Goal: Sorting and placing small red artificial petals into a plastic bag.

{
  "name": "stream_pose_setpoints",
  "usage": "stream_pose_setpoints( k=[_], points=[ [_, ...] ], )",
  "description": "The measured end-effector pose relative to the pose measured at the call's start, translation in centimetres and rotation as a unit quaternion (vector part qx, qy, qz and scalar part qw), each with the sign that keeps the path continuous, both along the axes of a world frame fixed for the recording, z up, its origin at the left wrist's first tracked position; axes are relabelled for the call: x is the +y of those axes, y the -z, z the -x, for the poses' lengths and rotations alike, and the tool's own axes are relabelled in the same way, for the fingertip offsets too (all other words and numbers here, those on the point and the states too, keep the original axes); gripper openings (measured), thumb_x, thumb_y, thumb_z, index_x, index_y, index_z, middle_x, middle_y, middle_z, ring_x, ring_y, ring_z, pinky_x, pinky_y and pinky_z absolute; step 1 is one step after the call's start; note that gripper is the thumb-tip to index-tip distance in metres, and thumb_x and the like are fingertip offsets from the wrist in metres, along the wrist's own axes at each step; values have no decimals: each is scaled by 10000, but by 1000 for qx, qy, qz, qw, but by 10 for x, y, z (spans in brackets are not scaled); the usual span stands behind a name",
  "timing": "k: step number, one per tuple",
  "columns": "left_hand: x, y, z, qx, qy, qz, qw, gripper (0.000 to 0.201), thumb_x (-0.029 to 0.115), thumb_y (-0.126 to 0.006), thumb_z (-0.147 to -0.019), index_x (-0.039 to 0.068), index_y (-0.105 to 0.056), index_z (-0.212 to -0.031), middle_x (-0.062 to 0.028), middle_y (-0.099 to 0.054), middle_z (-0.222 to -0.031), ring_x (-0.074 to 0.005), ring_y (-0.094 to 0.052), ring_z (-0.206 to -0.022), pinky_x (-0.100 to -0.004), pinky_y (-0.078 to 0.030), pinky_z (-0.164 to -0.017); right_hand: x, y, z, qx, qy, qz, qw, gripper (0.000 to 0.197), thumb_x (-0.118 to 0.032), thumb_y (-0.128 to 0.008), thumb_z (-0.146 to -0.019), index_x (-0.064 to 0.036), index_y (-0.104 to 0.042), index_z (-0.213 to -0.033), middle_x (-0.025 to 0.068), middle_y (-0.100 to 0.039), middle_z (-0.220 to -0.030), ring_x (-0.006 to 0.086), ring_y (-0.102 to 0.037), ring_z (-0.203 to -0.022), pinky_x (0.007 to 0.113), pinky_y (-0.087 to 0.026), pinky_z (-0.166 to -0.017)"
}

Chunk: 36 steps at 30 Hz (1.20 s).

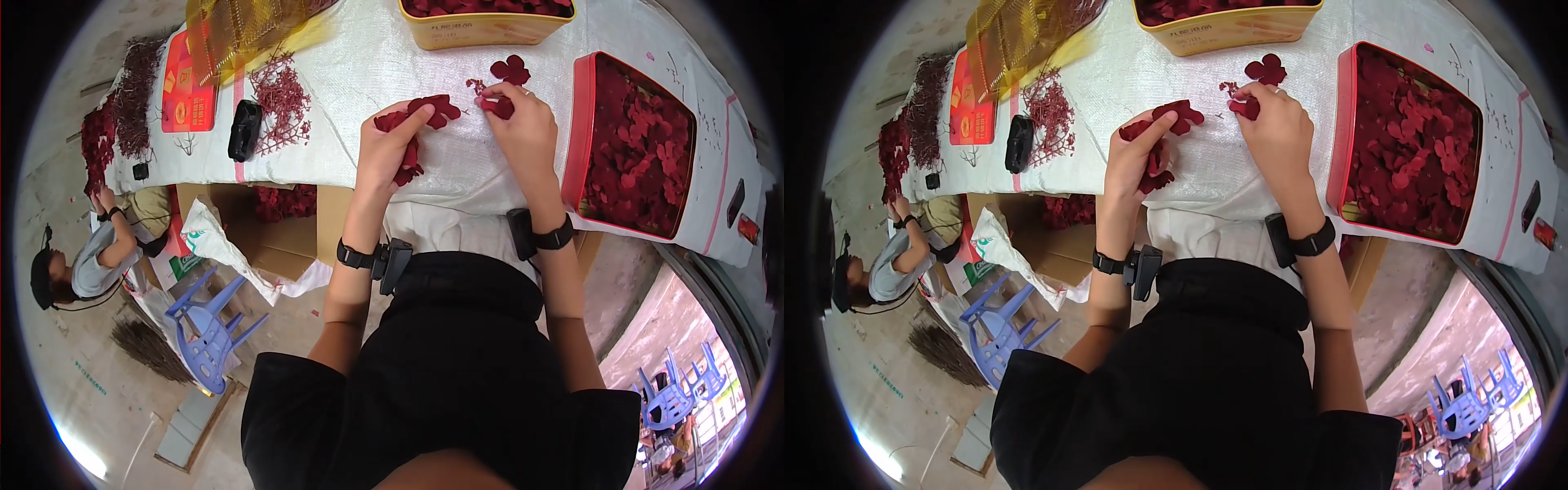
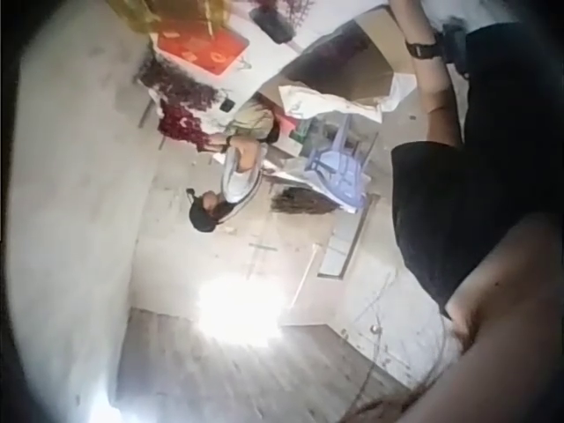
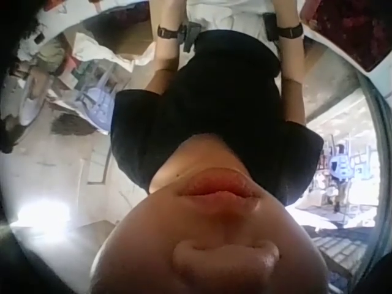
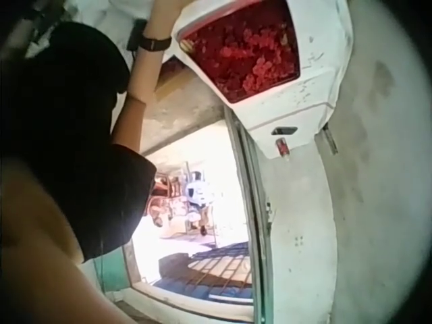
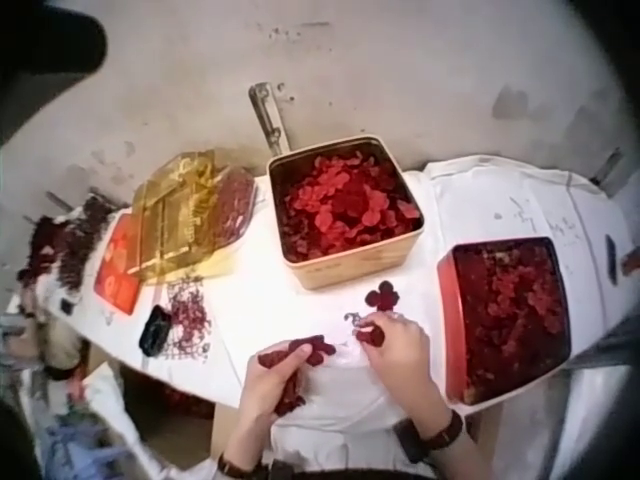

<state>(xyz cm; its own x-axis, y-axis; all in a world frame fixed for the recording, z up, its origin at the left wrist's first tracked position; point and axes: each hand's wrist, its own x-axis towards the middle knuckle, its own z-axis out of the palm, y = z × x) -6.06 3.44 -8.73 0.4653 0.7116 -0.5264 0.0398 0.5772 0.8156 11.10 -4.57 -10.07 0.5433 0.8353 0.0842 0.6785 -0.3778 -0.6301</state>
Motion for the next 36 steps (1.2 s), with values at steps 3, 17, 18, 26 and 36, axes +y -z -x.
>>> stream_pose_setpoints(
  k=[3,17,18,26,36],
  points=[
    [2,-3,2,-6,-14,12,1000,159,155,-678,-858,0,-693,-892,39,-583,-609,-16,-391,-435,-191,-284,-407,5,3,4,-11,-1,32,999,176,-151,-716,-743,-121,-660,-907,96,-668,-855,288,-652,-774,358,-508,-669],
    [-9,-28,-9,-22,-27,-7,999,166,150,-692,-849,-1,-689,-919,39,-567,-593,-14,-404,-456,-185,-290,-422,-17,-58,9,342,27,-126,931,128,-92,-717,-813,-25,-675,-914,-55,-581,-690,38,-495,-614,185,-374,-558],
    [-12,-33,-12,-13,-28,-19,999,166,143,-696,-845,-3,-688,-925,36,-572,-598,-13,-408,-462,-182,-294,-426,-21,-70,11,395,26,-125,910,122,-77,-715,-819,-13,-675,-915,-71,-562,-685,12,-455,-610,164,-344,-550],
    [-35,-65,-34,-23,4,-98,995,155,102,-682,-853,-21,-680,-947,11,-613,-634,-13,-437,-444,-173,-314,-405,-35,-84,9,158,-49,-217,962,151,4,-727,-769,-25,-676,-908,-49,-578,-743,1,-420,-617,156,-292,-524],
    [-40,-75,-49,-17,38,-132,990,141,70,-675,-852,-19,-677,-961,-20,-652,-681,-13,-463,-449,-167,-324,-395,-43,-90,-8,172,-50,-199,964,188,26,-721,-757,-37,-675,-928,-45,-569,-746,13,-423,-645,157,-327,-548]
  ],
)
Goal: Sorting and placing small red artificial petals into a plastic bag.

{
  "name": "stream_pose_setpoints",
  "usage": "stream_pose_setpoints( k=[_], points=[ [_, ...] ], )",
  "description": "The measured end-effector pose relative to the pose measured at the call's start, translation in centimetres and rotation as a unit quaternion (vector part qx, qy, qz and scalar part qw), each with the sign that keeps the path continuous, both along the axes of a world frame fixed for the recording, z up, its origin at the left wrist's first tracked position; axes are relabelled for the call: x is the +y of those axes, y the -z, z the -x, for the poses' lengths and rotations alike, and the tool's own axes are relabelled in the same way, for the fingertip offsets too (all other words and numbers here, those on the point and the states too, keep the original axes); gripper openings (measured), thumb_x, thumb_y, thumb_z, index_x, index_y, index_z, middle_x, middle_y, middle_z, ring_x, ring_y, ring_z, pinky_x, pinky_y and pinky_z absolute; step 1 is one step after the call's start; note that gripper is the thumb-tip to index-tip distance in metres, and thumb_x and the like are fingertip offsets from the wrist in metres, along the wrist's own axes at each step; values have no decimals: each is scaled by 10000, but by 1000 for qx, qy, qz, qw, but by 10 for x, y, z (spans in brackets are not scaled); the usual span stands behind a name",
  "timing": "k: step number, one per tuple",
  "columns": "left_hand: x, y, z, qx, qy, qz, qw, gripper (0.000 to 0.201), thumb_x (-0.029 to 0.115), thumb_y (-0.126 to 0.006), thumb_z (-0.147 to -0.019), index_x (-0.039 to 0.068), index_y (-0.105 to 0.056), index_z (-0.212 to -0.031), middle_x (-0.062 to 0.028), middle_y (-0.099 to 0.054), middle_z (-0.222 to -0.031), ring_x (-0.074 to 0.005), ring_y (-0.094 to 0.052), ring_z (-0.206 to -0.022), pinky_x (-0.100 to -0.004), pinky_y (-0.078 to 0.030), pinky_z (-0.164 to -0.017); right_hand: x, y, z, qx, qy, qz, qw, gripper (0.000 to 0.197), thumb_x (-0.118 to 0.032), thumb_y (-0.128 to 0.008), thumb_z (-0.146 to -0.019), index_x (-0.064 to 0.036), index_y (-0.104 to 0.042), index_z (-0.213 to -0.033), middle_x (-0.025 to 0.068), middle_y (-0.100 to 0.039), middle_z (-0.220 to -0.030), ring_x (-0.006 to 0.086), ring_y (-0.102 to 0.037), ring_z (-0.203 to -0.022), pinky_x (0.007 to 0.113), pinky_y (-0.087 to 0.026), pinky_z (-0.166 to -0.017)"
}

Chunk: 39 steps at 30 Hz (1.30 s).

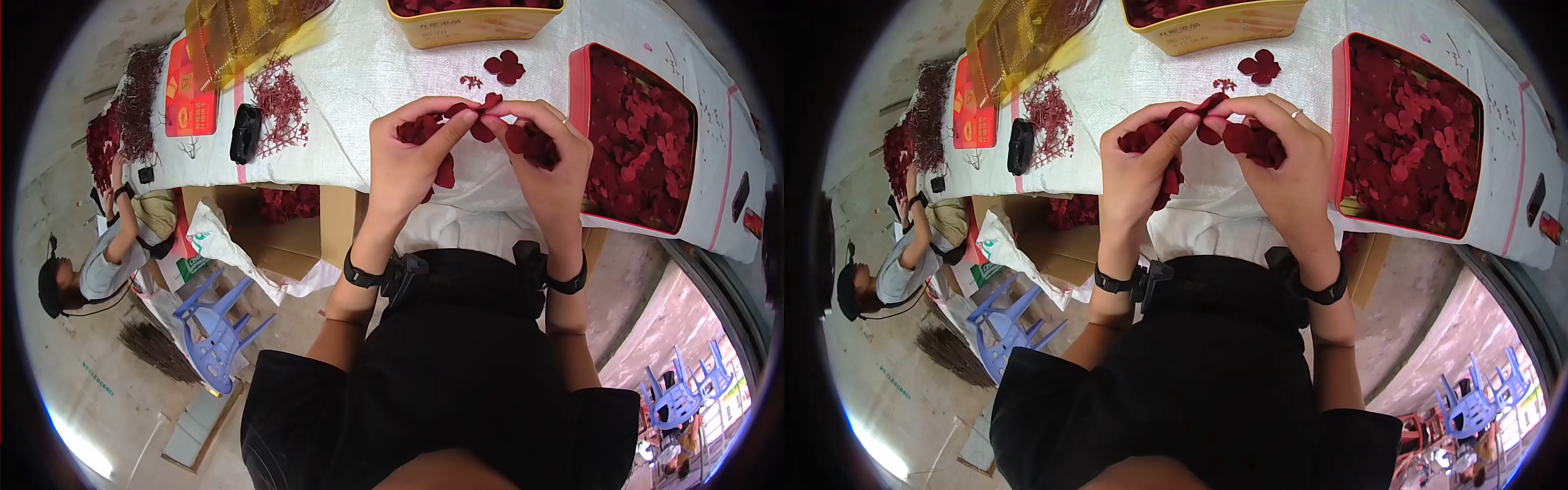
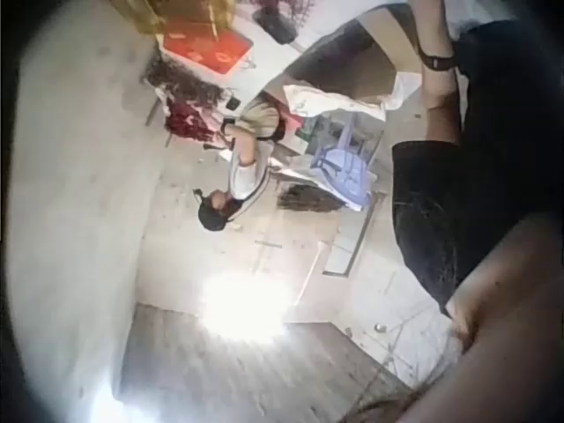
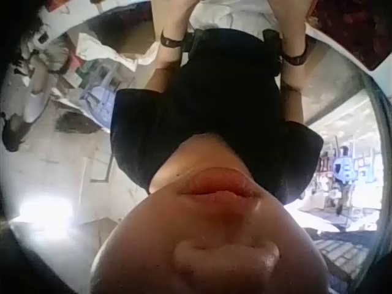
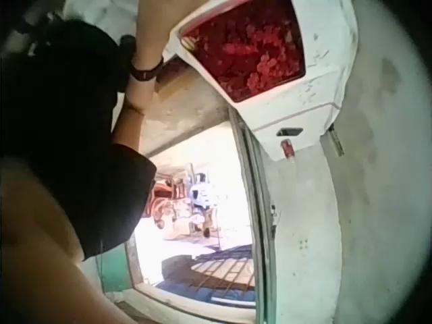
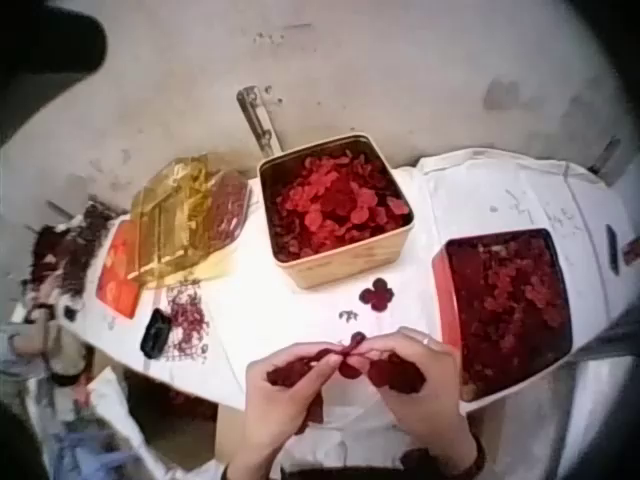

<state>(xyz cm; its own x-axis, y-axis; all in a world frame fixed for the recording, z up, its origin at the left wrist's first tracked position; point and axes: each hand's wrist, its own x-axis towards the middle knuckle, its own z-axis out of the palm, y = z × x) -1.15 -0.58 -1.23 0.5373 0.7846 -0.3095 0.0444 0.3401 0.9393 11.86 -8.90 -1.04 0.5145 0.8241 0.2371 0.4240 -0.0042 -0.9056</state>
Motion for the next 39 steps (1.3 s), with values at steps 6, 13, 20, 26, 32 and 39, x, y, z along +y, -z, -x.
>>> stream_pose_setpoints(
  k=[6,13,20,26,32,39],
  points=[
    [-4,0,-3,-7,1,-36,999,132,38,-667,-849,-16,-676,-969,-34,-669,-725,-12,-494,-474,-163,-343,-402,-2,-4,-8,69,-11,79,994,274,102,-649,-772,-38,-654,-1008,2,-588,-860,29,-487,-706,157,-385,-591],
    [-6,-3,-6,-24,1,-84,996,118,14,-654,-849,-5,-678,-963,-45,-680,-762,-20,-531,-502,-155,-366,-415,1,5,-8,126,-31,-13,991,302,163,-578,-777,4,-619,-1030,52,-605,-964,75,-579,-830,169,-449,-655],
    [-10,-9,-5,-28,1,-118,993,129,-19,-649,-835,-9,-684,-959,-58,-682,-822,-36,-560,-518,-157,-379,-416,-6,4,-4,174,-47,-34,983,277,180,-546,-769,35,-588,-1001,75,-609,-972,90,-592,-829,172,-459,-662],
    [-13,-17,-7,-50,5,-177,983,149,-49,-650,-812,-14,-694,-950,-72,-684,-883,-64,-627,-630,-172,-435,-444,-12,-2,-2,107,-4,-67,992,340,220,-525,-643,29,-609,-911,97,-627,-917,141,-633,-816,225,-503,-698],
    [-13,-5,-11,-77,4,-342,937,200,-58,-674,-751,6,-704,-939,-93,-692,-906,-120,-658,-675,-188,-471,-488,-16,-2,0,-27,40,-125,991,296,197,-544,-636,32,-584,-878,120,-623,-902,151,-609,-763,223,-476,-651],
    [-11,1,-17,-106,13,-546,831,256,-19,-706,-672,41,-718,-921,-92,-698,-948,-145,-637,-632,-201,-458,-506,-20,3,-3,-117,51,-200,971,219,152,-555,-686,39,-544,-874,157,-615,-900,167,-586,-754,231,-466,-638]
  ],
)
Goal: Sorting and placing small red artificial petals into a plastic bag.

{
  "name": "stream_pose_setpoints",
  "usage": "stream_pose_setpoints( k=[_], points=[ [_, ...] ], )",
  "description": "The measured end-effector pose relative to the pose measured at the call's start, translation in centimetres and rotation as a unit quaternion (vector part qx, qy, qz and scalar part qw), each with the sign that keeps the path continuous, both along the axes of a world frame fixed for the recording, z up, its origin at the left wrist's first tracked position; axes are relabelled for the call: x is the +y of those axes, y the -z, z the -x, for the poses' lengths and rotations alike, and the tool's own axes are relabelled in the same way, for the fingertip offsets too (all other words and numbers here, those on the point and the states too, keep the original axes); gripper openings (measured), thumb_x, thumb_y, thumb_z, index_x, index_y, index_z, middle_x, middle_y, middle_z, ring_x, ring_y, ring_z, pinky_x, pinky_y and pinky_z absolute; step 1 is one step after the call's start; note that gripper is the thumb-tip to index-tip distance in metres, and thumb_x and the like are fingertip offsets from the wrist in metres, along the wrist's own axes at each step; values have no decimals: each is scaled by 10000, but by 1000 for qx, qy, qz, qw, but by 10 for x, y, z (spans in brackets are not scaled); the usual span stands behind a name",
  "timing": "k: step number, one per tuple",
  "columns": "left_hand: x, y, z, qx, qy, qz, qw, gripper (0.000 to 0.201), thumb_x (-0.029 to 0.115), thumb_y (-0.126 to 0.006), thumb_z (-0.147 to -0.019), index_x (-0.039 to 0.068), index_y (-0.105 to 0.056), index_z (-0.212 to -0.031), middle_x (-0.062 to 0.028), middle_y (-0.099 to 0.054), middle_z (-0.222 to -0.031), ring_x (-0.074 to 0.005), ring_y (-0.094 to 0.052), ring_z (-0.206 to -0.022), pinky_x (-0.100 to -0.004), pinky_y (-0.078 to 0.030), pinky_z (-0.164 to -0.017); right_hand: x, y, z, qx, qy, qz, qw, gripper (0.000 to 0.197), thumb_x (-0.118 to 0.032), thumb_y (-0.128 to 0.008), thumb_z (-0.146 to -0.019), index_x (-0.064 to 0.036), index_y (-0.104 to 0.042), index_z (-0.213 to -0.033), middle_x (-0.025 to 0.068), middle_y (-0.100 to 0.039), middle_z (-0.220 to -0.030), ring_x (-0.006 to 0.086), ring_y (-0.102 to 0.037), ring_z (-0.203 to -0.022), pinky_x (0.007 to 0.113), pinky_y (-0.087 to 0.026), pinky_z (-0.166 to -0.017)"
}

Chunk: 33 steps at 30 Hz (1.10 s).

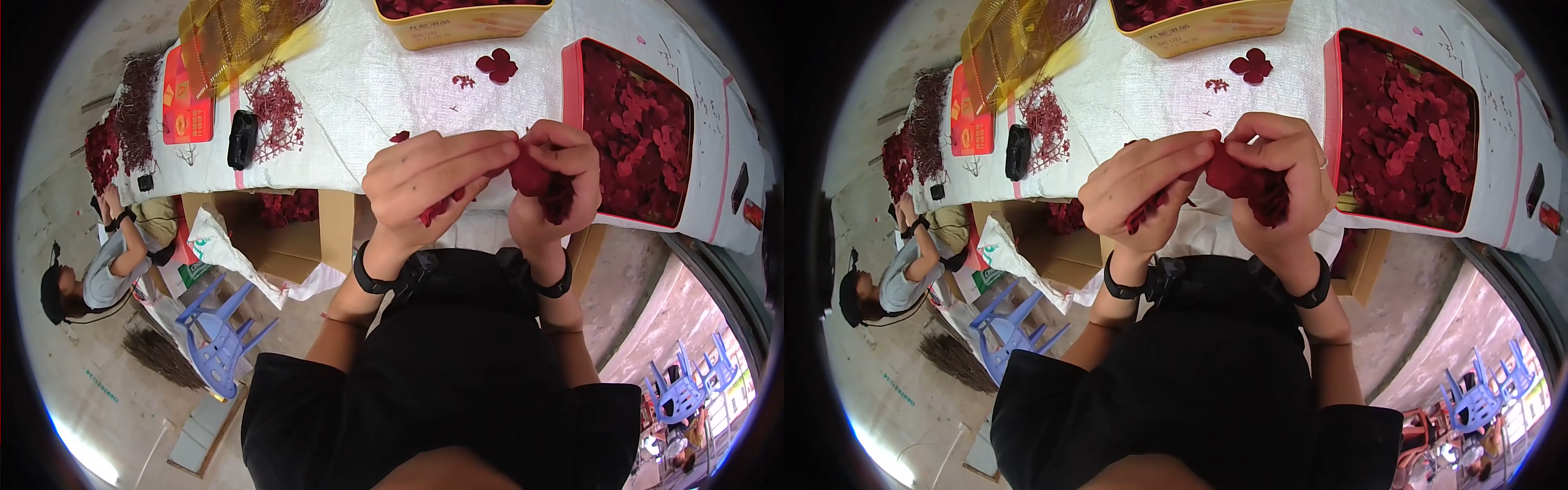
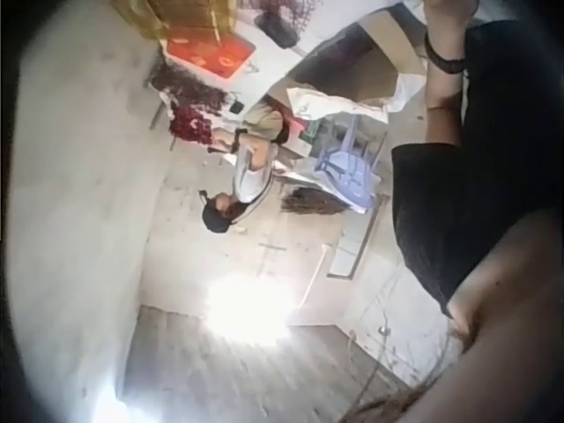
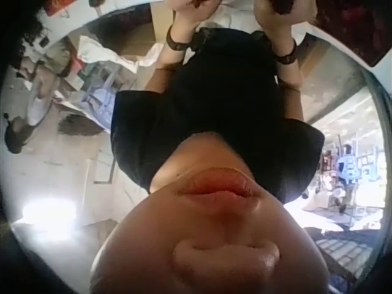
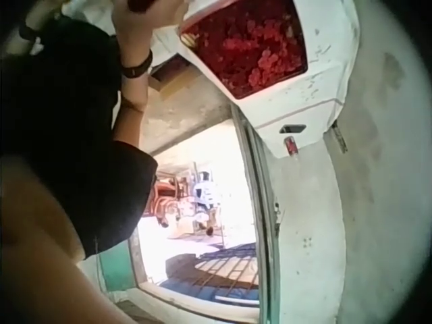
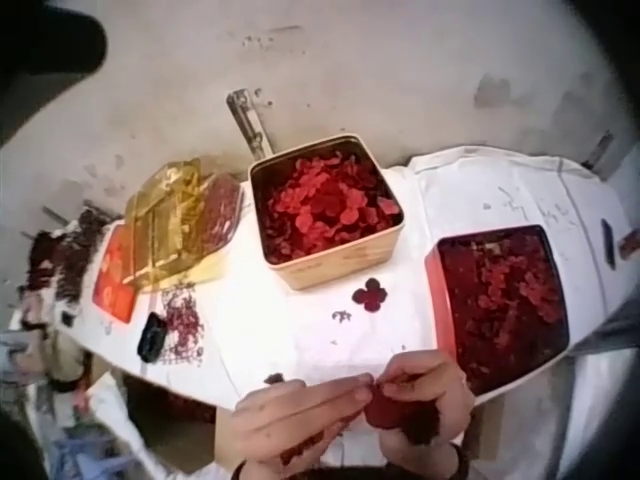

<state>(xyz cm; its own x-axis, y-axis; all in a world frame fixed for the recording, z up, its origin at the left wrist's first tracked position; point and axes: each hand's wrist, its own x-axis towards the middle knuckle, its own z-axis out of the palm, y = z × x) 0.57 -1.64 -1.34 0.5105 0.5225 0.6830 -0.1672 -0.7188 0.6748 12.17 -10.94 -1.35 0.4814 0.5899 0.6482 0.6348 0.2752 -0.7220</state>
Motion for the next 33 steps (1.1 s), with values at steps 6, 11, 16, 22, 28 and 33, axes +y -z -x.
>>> stream_pose_setpoints(
  k=[6,11,16,22,28,33],
  points=[
    [-5,-12,5,21,-33,-80,996,255,20,-690,-691,68,-726,-938,-44,-701,-978,-86,-491,-534,-200,-385,-468,1,-11,-14,-58,-64,-29,996,224,67,-665,-691,10,-566,-884,158,-623,-872,202,-594,-686,274,-475,-591],
    [-3,-19,8,24,-17,-124,992,260,40,-663,-708,88,-730,-955,-16,-700,-991,-77,-412,-503,-196,-344,-454,-4,-16,-18,-91,-86,-43,991,236,6,-727,-689,-6,-583,-876,150,-622,-837,203,-586,-613,269,-453,-535],
    [-5,-18,9,33,-15,-117,992,265,57,-645,-712,91,-729,-961,-19,-700,-995,-76,-420,-510,-191,-347,-459,-5,-15,-18,-106,-77,-56,990,201,2,-710,-706,-6,-586,-865,144,-618,-800,201,-583,-597,260,-440,-524],
    [-3,-15,12,32,-22,-118,992,282,38,-657,-701,89,-726,-970,-26,-700,-1000,-73,-425,-507,-190,-347,-455,1,-11,-6,-100,-24,-52,993,158,-20,-680,-741,-4,-575,-858,130,-607,-765,213,-591,-643,256,-448,-560],
    [2,-6,9,18,-19,-77,997,252,9,-684,-715,69,-725,-956,-46,-704,-942,-82,-463,-486,-202,-349,-431,9,-5,-6,-72,-21,-23,997,240,66,-698,-704,-38,-606,-901,91,-618,-878,162,-616,-694,266,-476,-582],
    [3,-6,-1,119,-51,325,937,148,31,-685,-770,31,-720,-914,-74,-685,-762,-136,-559,-506,-211,-385,-437,18,-3,-8,217,-74,145,963,103,20,-593,-822,-33,-579,-910,62,-576,-814,105,-561,-660,223,-420,-548]
  ],
)
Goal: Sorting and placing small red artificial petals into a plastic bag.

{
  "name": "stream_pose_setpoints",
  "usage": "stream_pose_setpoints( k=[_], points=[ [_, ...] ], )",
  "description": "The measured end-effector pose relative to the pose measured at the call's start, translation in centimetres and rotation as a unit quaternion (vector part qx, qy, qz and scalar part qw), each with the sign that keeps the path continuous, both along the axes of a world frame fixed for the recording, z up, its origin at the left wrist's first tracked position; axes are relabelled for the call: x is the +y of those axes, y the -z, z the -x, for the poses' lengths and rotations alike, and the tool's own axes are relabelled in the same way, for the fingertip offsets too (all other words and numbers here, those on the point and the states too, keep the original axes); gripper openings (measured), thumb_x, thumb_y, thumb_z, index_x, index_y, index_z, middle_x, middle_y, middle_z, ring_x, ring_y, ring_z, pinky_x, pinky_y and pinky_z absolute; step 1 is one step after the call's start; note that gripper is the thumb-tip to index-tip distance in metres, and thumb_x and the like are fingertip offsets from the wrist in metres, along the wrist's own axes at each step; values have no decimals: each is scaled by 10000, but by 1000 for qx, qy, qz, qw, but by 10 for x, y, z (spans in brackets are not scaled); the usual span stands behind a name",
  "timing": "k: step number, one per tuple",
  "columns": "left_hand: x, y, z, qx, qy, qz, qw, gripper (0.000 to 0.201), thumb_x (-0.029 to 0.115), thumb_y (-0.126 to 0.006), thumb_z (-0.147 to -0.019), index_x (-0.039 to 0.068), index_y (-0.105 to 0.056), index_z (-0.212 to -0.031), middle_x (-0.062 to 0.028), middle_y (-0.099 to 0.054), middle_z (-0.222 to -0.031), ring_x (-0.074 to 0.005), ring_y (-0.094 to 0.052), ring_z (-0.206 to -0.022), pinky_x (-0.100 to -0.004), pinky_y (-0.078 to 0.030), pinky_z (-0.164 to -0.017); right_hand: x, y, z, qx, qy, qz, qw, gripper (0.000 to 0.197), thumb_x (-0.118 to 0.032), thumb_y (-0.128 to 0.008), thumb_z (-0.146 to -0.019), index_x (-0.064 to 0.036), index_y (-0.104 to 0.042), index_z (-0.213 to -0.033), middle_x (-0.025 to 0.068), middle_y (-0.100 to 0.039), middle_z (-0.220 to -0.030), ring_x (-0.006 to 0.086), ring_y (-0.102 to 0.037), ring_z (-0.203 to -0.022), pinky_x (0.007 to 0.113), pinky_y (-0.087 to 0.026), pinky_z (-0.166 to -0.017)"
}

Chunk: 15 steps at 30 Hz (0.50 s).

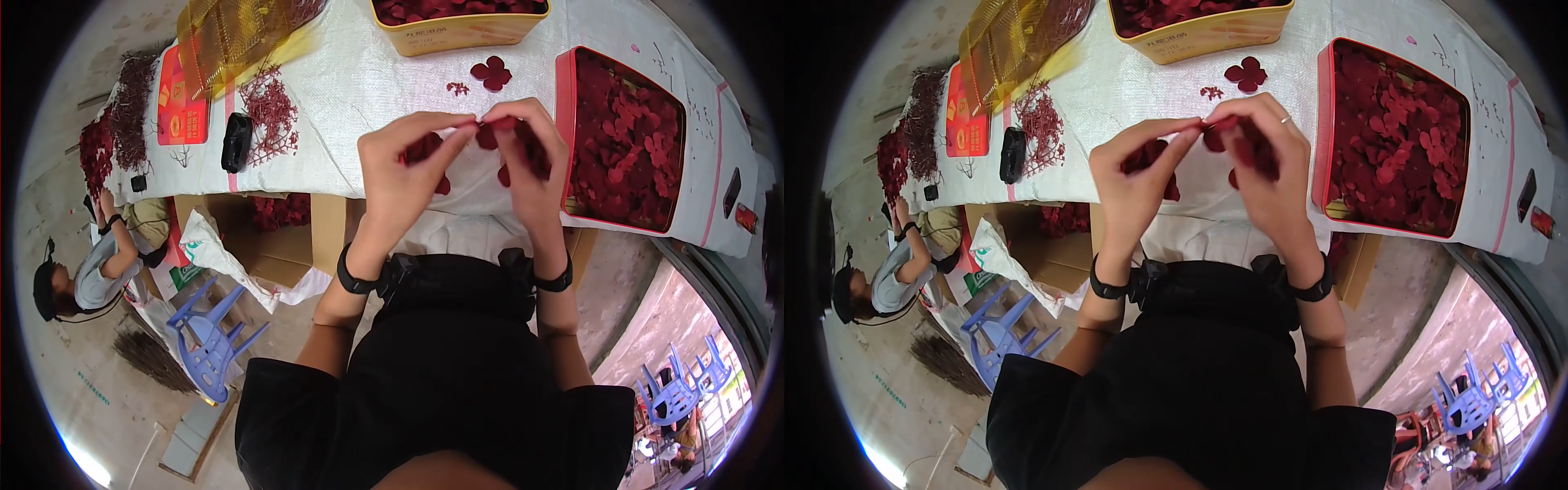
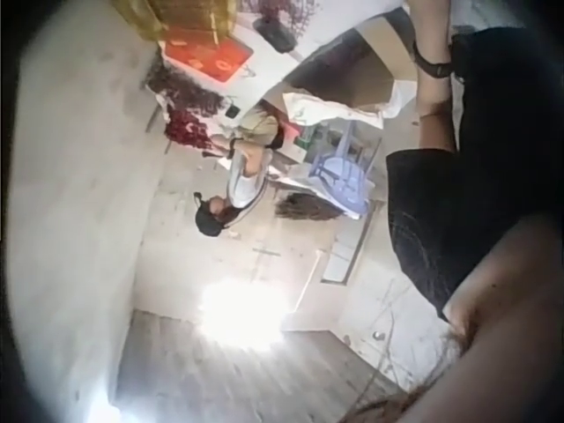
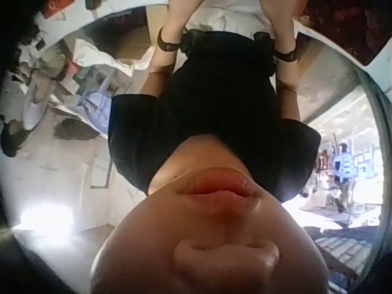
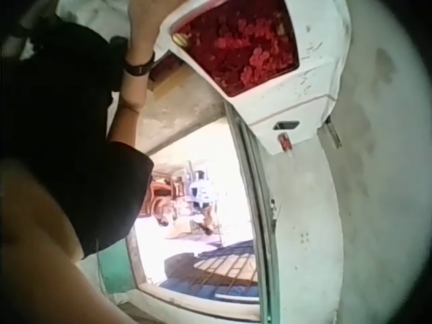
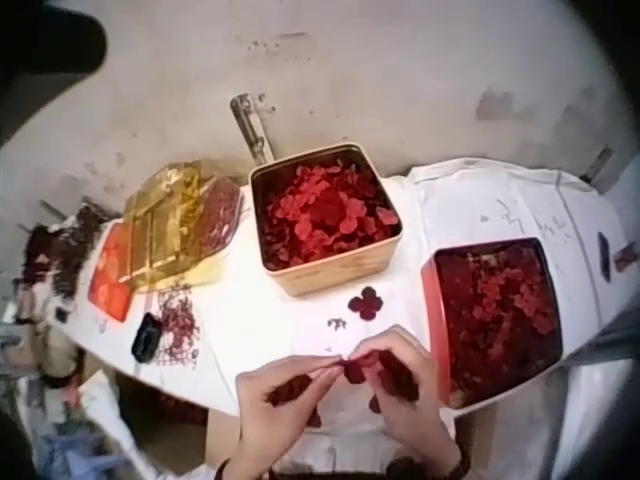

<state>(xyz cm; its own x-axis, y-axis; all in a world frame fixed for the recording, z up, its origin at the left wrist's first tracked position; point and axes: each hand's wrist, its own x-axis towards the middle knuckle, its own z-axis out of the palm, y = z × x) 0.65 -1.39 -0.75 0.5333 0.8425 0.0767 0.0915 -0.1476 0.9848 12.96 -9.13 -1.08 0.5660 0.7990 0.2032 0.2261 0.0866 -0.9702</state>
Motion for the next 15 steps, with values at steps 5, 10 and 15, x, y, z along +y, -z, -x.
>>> stream_pose_setpoints(
  k=[5,10,15],
  points=[
    [22,32,-26,101,12,36,994,122,111,-705,-779,33,-720,-872,-120,-655,-663,-214,-624,-564,-282,-463,-497,-7,22,-29,258,25,48,965,119,-139,-518,-916,-42,-534,-850,23,-517,-737,80,-456,-559,187,-300,-451],
    [43,48,-78,195,18,-150,969,147,174,-707,-763,83,-724,-877,-151,-658,-702,-300,-648,-642,-378,-510,-598,-20,34,-43,403,2,-21,915,271,-307,-501,-949,-76,-499,-809,7,-478,-713,74,-442,-531,196,-291,-422],
    [42,49,-113,242,91,-335,906,225,134,-696,-734,112,-711,-958,-142,-663,-759,-319,-642,-683,-387,-518,-628,-37,15,-47,362,63,105,924,246,-256,-568,-924,-87,-464,-779,12,-487,-722,73,-447,-535,202,-310,-426]
  ],
)
